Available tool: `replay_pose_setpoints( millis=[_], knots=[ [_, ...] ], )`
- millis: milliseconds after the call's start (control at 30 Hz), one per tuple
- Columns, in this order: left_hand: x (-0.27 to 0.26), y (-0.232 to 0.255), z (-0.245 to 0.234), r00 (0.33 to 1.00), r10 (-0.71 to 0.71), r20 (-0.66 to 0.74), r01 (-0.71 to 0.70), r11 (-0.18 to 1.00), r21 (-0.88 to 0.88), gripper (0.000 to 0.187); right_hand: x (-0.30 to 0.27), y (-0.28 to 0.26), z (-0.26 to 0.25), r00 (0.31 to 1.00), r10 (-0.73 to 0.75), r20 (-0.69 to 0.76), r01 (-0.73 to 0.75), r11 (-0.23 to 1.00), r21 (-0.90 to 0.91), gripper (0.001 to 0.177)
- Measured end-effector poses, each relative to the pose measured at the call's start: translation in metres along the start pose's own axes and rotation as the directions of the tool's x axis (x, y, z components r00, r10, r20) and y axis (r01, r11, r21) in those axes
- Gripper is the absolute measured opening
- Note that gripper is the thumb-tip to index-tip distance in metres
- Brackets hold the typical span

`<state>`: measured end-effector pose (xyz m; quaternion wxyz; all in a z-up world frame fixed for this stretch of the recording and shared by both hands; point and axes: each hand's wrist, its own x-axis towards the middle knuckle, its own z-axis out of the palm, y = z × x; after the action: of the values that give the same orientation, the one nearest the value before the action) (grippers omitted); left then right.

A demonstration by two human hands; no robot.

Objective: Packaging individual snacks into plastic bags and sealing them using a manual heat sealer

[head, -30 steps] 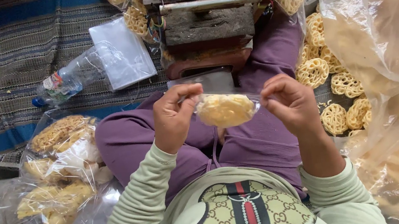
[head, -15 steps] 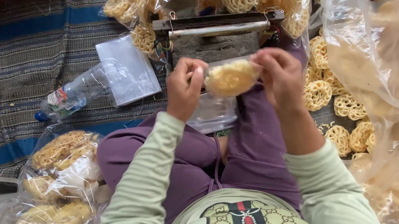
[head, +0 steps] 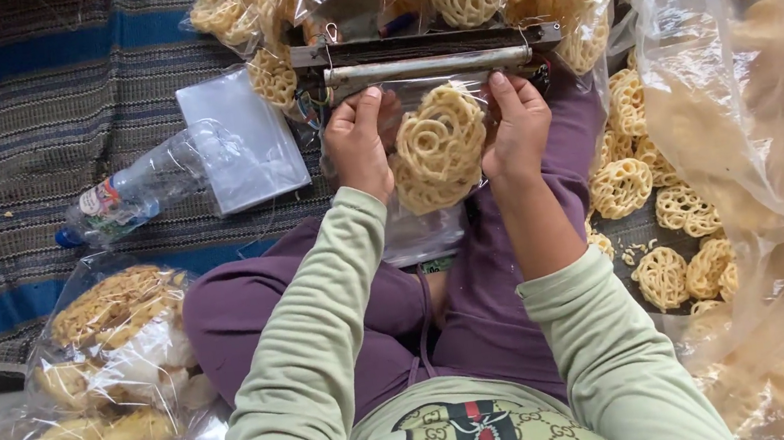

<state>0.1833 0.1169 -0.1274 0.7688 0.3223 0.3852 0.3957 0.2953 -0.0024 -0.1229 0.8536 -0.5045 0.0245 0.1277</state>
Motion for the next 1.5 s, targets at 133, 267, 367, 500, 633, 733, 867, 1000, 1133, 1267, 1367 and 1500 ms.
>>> replay_pose_setpoints(
  millis=[133,267,367,500,633,733,867,1000,1133,1267,1367,1500],
  knots=[
    [0.022,-0.018,-0.006,0.999,0.016,-0.044,-0.018,0.999,-0.041,0.01,-0.005,-0.007,0.01,0.999,0.014,-0.043,-0.015,1.0,-0.023,0.009],
    [0.016,-0.011,-0.001,0.999,0.009,-0.051,-0.01,1.0,-0.022,0.009,-0.005,-0.01,0.009,0.998,0.023,-0.054,-0.026,0.998,-0.052,0.01],
    [0.019,-0.013,-0.004,0.999,-0.006,-0.046,0.006,1.0,-0.006,0.009,-0.004,-0.011,0.011,0.998,0.021,-0.054,-0.024,0.999,-0.047,0.01],
    [0.003,0.003,0.002,1.0,-0.001,-0.018,0.002,0.999,0.037,0.01,-0.001,-0.008,0.006,0.999,0.024,-0.027,-0.024,1.0,-0.018,0.008],
    [-0.053,0.051,0.009,0.999,0.033,0.019,-0.034,0.997,0.066,0.009,-0.017,-0.024,-0.003,0.998,0.063,0.032,-0.061,0.997,-0.04,0.006],
    [-0.085,0.062,-0.005,0.98,0.186,0.075,-0.194,0.973,0.127,0.011,-0.06,-0.062,0.002,0.99,0.016,0.143,-0.003,0.995,-0.097,0.01],
    [-0.142,0.084,-0.016,0.823,0.429,0.372,-0.543,0.787,0.294,0.009,-0.121,-0.109,0.017,0.459,-0.474,0.751,0.88,0.362,-0.308,0.021],
    [-0.181,0.106,-0.028,0.736,0.451,0.504,-0.585,0.799,0.14,0.009,-0.152,-0.129,0.002,0.278,-0.4,0.873,0.956,0.205,-0.21,0.013],
    [-0.198,0.114,-0.047,0.774,0.42,0.474,-0.522,0.847,0.1,0.01,-0.159,-0.144,-0.02,0.324,-0.367,0.872,0.934,0.272,-0.232,0.021],
    [-0.214,0.121,-0.053,0.796,0.434,0.422,-0.514,0.853,0.092,0.014,-0.17,-0.163,-0.021,0.311,-0.424,0.851,0.948,0.198,-0.248,0.032],
    [-0.231,0.125,-0.054,0.772,0.442,0.457,-0.541,0.834,0.109,0.014,-0.201,-0.174,-0.008,0.206,-0.421,0.884,0.978,0.124,-0.168,0.029],
    [-0.245,0.137,-0.052,0.791,0.46,0.403,-0.516,0.856,0.036,0.017,-0.203,-0.179,-0.017,0.293,-0.385,0.875,0.933,0.314,-0.174,0.026]
  ],
)
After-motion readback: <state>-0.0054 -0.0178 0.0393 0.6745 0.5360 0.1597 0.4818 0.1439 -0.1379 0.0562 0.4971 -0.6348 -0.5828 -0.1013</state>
